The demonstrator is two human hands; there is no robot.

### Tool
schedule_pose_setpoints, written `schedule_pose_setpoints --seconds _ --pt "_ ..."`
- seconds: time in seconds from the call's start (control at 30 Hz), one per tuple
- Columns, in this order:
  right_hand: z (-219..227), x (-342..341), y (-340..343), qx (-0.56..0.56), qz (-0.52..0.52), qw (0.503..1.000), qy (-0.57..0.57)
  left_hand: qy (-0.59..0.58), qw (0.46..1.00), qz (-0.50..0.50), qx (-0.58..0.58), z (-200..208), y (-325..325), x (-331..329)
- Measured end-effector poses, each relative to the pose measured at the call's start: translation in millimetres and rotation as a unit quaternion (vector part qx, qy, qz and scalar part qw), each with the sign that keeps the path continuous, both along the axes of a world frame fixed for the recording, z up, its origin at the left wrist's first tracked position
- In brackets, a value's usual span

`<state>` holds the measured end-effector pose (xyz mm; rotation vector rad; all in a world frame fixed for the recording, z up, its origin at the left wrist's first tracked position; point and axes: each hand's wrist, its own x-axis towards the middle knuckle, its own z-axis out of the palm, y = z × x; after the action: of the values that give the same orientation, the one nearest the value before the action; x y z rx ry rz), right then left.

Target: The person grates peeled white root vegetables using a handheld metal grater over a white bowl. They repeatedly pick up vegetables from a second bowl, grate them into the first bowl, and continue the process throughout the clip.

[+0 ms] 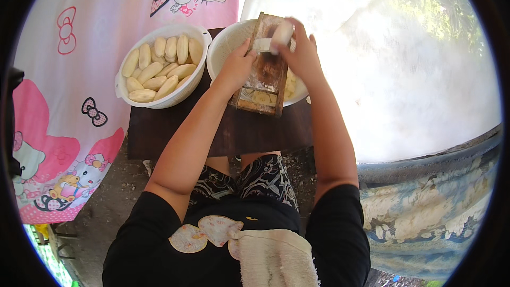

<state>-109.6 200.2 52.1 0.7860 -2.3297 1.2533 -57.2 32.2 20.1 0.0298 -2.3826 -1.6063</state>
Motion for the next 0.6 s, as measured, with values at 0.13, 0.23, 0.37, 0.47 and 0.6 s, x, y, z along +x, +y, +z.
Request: schedule_pose_setpoints --seconds 0.13,0.23,0.37,0.47,0.6 --pt "-16 61 11 0.009 0.047 0.999 -0.023 -0.002 1.000 0.009 0.007 -2 0 0" --pt "-4 27 1 0.017 0.020 1.000 0.015 0.006 1.000 0.002 0.002 -2 0 0" --pt "15 -37 -14 0.041 -0.072 0.996 -0.023 0.005 1.000 0.002 -0.023 0 -1 0" --pt "8 -18 -10 0.025 -0.032 0.999 -0.012 0.003 1.000 0.002 -0.025 -1 -2 -1" --pt "-18 48 9 0.053 0.072 0.993 0.083 -0.008 1.000 0.009 -0.006 -4 -1 0"
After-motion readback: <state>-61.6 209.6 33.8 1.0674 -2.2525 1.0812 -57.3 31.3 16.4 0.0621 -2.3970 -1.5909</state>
